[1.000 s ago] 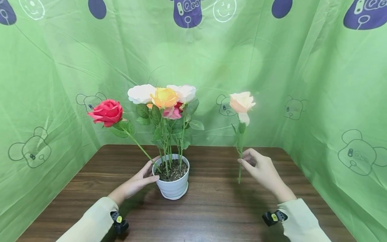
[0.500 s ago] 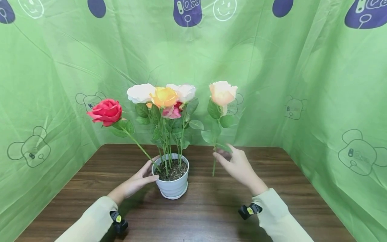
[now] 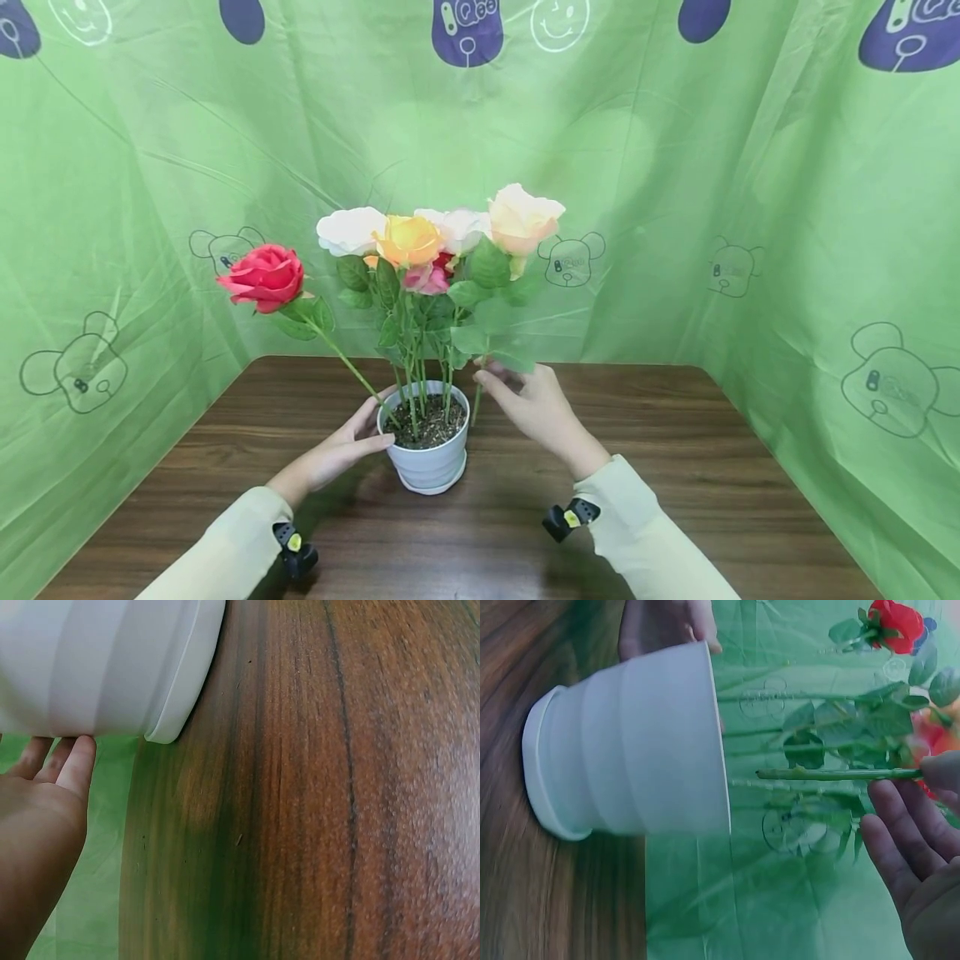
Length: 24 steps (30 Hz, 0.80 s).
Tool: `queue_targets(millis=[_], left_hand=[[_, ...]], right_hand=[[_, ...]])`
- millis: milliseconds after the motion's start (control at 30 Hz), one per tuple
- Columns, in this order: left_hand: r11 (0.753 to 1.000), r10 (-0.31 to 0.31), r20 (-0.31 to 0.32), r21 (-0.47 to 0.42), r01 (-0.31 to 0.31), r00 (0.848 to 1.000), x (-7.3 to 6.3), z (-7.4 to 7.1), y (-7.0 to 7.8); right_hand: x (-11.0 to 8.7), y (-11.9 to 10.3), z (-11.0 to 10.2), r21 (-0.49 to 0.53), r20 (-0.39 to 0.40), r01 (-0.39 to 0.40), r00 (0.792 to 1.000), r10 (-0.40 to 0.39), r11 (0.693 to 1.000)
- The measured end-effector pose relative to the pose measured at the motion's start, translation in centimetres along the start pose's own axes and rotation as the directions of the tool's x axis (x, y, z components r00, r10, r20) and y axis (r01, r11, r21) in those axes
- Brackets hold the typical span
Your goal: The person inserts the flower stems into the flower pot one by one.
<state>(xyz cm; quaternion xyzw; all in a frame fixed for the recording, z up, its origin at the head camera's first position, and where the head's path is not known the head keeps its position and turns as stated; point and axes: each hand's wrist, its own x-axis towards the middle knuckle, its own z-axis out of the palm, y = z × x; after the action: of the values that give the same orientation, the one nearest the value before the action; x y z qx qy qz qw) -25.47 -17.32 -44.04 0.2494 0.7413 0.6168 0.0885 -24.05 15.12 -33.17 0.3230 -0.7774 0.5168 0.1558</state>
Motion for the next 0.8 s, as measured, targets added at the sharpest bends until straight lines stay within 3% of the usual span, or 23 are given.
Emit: queue_targets(millis=[233,500,800], left_hand=[[1.000,0.006,0.010,-0.023,-0.005,1.000,0.2,-0.1,-0.2],[1.000,0.023,0.014,-0.020,-0.023,1.000,0.1,-0.1,-0.2],[0.999,0.018,0.019,-0.028,-0.018,1.000,0.1,-0.1,-0.3]], right_hand=[[0.8,0.6,2.2,0.026,0.010,0.049,0.999,-0.049,0.998],[0.9,1.7,4.8,0.026,0.037,0.024,0.999,-0.025,0.999],[0.9,2.4,6.0,0.059,0.051,0.016,0.999,-0.019,0.998]])
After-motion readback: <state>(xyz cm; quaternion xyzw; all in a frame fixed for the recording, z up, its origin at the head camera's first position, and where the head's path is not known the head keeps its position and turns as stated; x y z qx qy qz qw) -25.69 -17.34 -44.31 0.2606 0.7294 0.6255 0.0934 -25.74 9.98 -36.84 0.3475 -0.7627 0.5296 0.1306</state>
